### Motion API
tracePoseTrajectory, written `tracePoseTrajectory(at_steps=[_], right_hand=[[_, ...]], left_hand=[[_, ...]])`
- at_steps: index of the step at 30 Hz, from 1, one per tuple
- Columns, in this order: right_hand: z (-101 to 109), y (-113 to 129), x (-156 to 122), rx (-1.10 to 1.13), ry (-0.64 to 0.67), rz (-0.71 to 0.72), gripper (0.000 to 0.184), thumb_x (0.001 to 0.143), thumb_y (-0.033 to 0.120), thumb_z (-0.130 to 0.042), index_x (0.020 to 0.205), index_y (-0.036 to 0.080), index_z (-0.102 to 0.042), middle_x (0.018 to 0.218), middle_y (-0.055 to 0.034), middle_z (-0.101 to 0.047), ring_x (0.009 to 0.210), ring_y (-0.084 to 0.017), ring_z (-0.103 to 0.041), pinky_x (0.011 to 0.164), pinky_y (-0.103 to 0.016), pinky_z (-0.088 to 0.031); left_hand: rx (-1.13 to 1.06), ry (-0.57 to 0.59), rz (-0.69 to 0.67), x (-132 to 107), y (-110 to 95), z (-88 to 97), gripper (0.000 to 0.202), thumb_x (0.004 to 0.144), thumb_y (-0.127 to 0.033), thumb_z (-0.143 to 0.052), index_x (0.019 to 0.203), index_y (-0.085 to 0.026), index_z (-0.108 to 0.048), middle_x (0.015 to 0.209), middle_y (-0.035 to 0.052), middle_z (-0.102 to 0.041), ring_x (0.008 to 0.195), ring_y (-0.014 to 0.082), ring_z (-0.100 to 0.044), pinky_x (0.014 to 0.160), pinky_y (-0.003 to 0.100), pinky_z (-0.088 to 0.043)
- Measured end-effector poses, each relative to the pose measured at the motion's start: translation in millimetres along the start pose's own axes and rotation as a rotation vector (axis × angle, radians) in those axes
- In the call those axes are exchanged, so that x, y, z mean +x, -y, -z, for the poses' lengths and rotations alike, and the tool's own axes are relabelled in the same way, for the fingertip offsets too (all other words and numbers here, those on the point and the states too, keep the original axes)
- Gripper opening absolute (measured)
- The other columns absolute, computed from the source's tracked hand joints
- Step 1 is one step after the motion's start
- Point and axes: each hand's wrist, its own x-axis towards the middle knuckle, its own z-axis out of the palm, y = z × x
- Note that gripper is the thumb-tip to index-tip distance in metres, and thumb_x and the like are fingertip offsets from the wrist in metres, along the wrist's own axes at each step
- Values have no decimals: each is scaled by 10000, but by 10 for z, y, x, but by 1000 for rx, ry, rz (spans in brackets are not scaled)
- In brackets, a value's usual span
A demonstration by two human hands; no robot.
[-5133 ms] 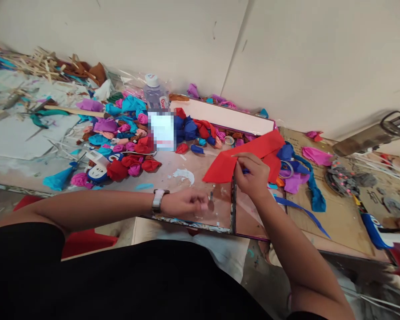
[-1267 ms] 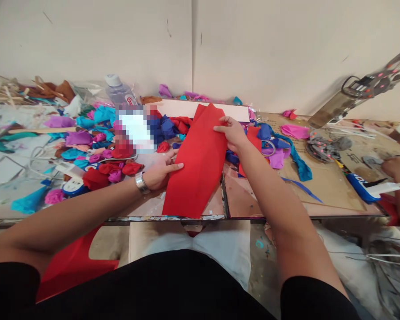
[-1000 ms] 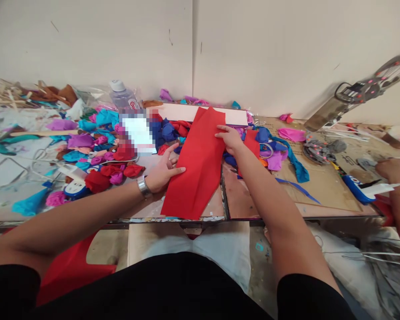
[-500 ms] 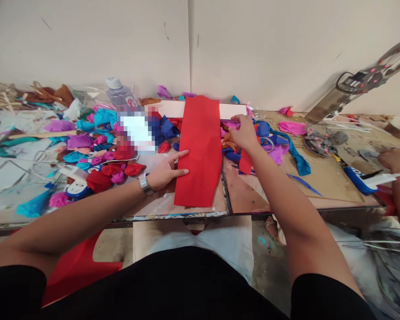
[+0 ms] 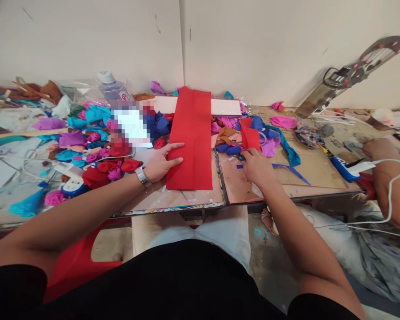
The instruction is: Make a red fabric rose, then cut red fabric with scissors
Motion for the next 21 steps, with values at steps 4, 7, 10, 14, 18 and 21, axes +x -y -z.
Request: tracePoseTrajectory(at_steps=[4, 7, 10, 14, 18, 21], right_hand=[[-67, -111, -33, -37, 52, -102, 384, 1027, 286, -515, 1254, 90, -755, 1150, -232, -776, 1091, -363, -720, 937, -444, -536], [-85, -159, -33, -45, 81, -90, 377, 1006, 294, -545, 1232, 103, -779, 1134, -219, -789, 1057, -353, -726, 940, -442, -524], [-75, -145, -35, -42, 63, -65, 341, 968, 283, -586, 1176, 117, -799, 1116, -210, -796, 1050, -354, -721, 988, -458, -504], [-64, -56, -71, 86, -9, 4, 323, 973, 220, -538, 1126, 119, -804, 1114, -188, -785, 1079, -339, -697, 1032, -453, -508], [-48, -8, -101, 183, -155, 8, 365, 1043, 302, -504, 1108, 148, -830, 1221, -186, -767, 1168, -345, -680, 1078, -479, -524], [20, 12, -115, 278, -294, -5, 382, 1070, 353, -505, 1152, 177, -834, 1304, -172, -777, 1239, -342, -695, 1125, -503, -518]], left_hand=[[221, 63, -90, -14, -80, 19, 772, 839, -367, -832, 1557, -232, -584, 1647, 121, -532, 1532, 330, -507, 1353, 540, -316], [283, 139, -136, -9, -102, 29, 881, 808, -351, -848, 1613, -205, -522, 1685, 143, -484, 1568, 349, -461, 1365, 543, -291], [310, 151, -148, -9, -97, 30, 915, 791, -315, -844, 1630, -198, -498, 1685, 144, -485, 1561, 354, -467, 1362, 546, -294], [288, 130, -100, -13, -89, 14, 802, 800, -311, -828, 1555, -209, -576, 1613, 124, -576, 1488, 345, -545, 1324, 552, -352], [236, 98, -36, -4, -76, -13, 585, 819, -356, -821, 1372, -200, -713, 1453, 109, -700, 1358, 339, -638, 1241, 540, -450], [223, 75, -14, 8, -37, -19, 499, 839, -386, -812, 1301, -206, -762, 1374, 103, -746, 1296, 330, -671, 1215, 540, -469]])
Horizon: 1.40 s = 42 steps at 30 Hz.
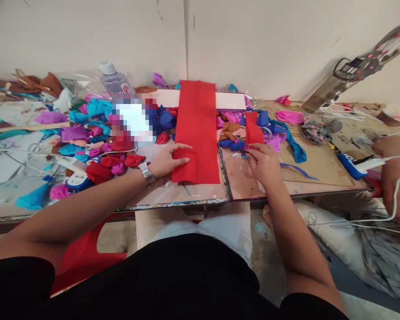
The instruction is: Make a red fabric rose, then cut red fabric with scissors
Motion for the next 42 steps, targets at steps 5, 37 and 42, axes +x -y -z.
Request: tracePoseTrajectory(at_steps=[5, 37, 42], right_hand=[[163, 379, -152, 356, -199, -182, 368, 1086, 463, -543, 1206, 233, -803, 1148, -134, -831, 1107, -317, -771, 1002, -483, -579], [61, 2196, -943, 2292, 600, -930, 363, 1028, 464, -718, 1259, 189, -664, 888, -4, -725, 647, -158, -768, 407, -196, -569], [54, 2160, -873, 2299, 546, -901, 406, 1004, 454, -753, 1303, 195, -663, 878, 9, -723, 630, -151, -755, 382, -187, -559]], left_hand=[[39, 22, -3, 0, 69, 14, 590, 873, -430, -804, 1422, -231, -721, 1478, 107, -703, 1356, 328, -655, 1237, 527, -457], [-565, -6, 93, -65, -20, -52, 949, 734, -391, -968, 1587, -260, -574, 1685, 125, -522, 1492, 395, -576, 1261, 616, -485], [-546, 35, 55, -63, 12, -52, 930, 747, -375, -962, 1582, -254, -573, 1675, 133, -535, 1508, 390, -564, 1262, 597, -489]])
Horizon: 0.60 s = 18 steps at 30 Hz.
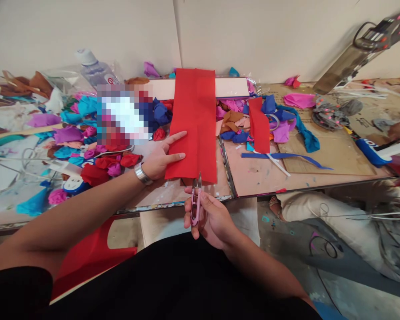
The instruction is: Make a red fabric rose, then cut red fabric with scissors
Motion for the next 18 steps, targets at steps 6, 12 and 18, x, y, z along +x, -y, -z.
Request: tracePoseTrajectory(at_steps=[6, 12, 18], right_hand=[[-17, 23, 20, -15, -31, 20, 402, 995, 464, -766, 1285, 199, -678, 855, 18, -707, 595, -126, -717, 338, -150, -503], [-11, 33, 27, -53, -48, 29, 451, 945, 495, -827, 1254, 205, -672, 840, 32, -693, 579, -117, -710, 334, -144, -496], [-9, 32, 36, -78, -34, -4, 466, 922, 516, -848, 1214, 217, -642, 829, 40, -700, 556, -111, -700, 324, -138, -479]], left_hand=[[45, 30, -37, 9, 16, 18, 911, 760, -363, -948, 1582, -253, -571, 1689, 137, -516, 1517, 392, -554, 1248, 591, -502], [120, 34, -58, -15, -28, 3, 878, 766, -369, -943, 1562, -248, -593, 1682, 130, -524, 1531, 381, -534, 1288, 595, -446], [153, 56, -84, -16, -3, 28, 845, 789, -375, -925, 1561, -270, -595, 1667, 112, -544, 1535, 374, -528, 1306, 593, -417]])
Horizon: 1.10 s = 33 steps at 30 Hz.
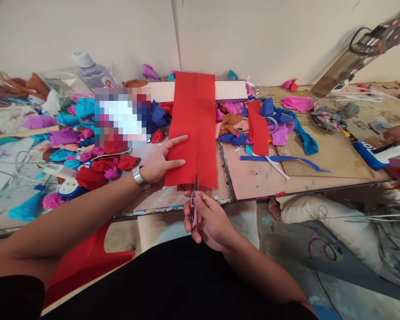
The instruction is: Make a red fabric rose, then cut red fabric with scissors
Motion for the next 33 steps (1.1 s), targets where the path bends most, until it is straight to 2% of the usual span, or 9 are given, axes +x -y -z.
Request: tracePoseTrajectory(at_steps=[12, 17, 21, 33], right_hand=[[3, -16, 14, -18, 5, 5, 412, 957, 523, -807, 1147, 226, -592, 778, 56, -662, 542, -99, -671, 320, -109, -424], [-4, -7, 8, -34, 6, -12, 407, 965, 526, -797, 1142, 234, -574, 771, 62, -638, 540, -99, -659, 320, -110, -407], [-3, -7, 10, -36, 16, -21, 421, 954, 534, -805, 1126, 234, -565, 765, 66, -628, 538, -97, -648, 322, -110, -401], [10, -23, 9, -60, 16, -25, 391, 984, 522, -770, 1130, 245, -535, 776, 68, -602, 536, -95, -632, 322, -112, -365]], left_hand=[[-19, 7, 12, 11, -12, -8, 878, 752, -388, -942, 1546, -243, -596, 1685, 132, -519, 1476, 370, -581, 1254, 578, -486], [6, 20, -9, 15, 0, 6, 866, 767, -400, -928, 1552, -251, -595, 1674, 135, -531, 1492, 396, -564, 1260, 620, -469], [12, 9, -26, 15, 12, 5, 862, 765, -400, -936, 1544, -242, -602, 1673, 136, -533, 1523, 397, -533, 1286, 611, -442], [-25, -3, -3, 8, -6, -22, 881, 751, -399, -948, 1543, -244, -594, 1691, 141, -510, 1509, 405, -548, 1263, 611, -468]])
